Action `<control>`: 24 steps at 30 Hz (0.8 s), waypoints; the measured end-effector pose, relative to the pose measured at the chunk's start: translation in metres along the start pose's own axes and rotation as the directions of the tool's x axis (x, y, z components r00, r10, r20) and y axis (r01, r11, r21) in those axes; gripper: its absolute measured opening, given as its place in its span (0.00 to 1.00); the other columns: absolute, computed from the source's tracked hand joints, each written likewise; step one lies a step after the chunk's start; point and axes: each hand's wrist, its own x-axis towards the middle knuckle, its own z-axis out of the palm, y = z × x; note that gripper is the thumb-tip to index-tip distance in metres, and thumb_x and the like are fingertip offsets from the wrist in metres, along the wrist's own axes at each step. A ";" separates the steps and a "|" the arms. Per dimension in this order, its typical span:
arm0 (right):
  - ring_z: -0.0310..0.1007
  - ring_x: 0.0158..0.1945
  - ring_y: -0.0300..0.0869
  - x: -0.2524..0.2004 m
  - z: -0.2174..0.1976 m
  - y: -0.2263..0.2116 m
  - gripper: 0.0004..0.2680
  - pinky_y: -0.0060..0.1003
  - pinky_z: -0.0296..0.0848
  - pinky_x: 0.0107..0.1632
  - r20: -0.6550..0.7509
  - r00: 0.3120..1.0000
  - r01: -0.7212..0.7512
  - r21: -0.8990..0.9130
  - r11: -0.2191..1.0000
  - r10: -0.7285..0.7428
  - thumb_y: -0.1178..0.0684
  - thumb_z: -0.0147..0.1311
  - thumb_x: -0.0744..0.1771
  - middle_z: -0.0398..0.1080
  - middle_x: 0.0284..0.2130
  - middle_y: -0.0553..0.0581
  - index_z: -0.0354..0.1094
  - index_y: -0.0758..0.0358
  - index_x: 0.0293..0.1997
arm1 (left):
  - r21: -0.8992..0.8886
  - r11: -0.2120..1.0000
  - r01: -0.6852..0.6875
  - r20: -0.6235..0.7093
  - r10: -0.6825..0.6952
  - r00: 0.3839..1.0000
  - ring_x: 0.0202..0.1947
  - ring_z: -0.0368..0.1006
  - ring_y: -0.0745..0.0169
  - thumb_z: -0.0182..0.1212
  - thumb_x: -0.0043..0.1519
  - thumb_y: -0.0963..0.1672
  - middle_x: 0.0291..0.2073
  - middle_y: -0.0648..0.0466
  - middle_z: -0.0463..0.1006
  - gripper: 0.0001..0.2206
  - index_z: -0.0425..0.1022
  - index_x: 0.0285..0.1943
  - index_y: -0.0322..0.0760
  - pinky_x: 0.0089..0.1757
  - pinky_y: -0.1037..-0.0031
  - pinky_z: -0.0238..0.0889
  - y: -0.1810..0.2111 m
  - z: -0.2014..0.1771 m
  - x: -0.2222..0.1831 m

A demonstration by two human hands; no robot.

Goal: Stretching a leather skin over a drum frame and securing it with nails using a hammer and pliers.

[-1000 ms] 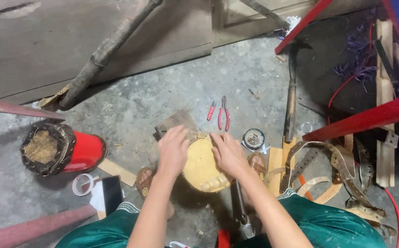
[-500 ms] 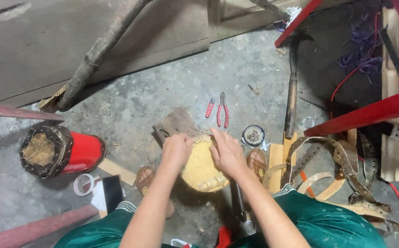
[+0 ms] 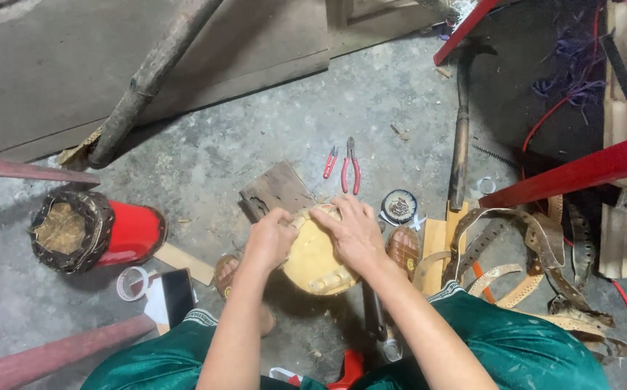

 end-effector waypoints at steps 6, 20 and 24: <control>0.56 0.69 0.47 0.001 0.005 0.001 0.14 0.47 0.58 0.63 -0.024 1.000 -0.020 -0.037 0.999 0.020 0.45 0.34 0.72 0.63 0.57 0.54 0.64 0.28 0.62 | -0.010 0.999 0.039 -0.065 -0.040 0.997 0.54 0.77 0.47 0.67 0.58 0.49 0.42 0.48 0.84 0.10 0.85 0.46 0.48 0.53 0.57 0.71 -0.034 0.003 0.010; 0.54 0.71 0.48 0.002 -0.010 0.001 0.14 0.51 0.56 0.65 0.052 0.997 -0.050 -0.017 0.999 0.051 0.45 0.35 0.72 0.62 0.59 0.54 0.63 0.28 0.64 | -0.247 0.964 0.101 0.022 -0.099 0.995 0.46 0.81 0.53 0.63 0.62 0.47 0.38 0.49 0.85 0.13 0.82 0.52 0.40 0.48 0.61 0.73 -0.052 0.008 -0.012; 0.55 0.71 0.47 0.003 -0.006 0.003 0.13 0.50 0.56 0.65 0.052 0.997 -0.046 -0.039 0.998 0.048 0.45 0.35 0.72 0.62 0.59 0.53 0.62 0.28 0.63 | -0.285 0.951 0.122 0.047 -0.113 0.993 0.46 0.81 0.55 0.66 0.59 0.47 0.36 0.51 0.85 0.15 0.82 0.52 0.38 0.48 0.62 0.73 -0.058 0.017 -0.011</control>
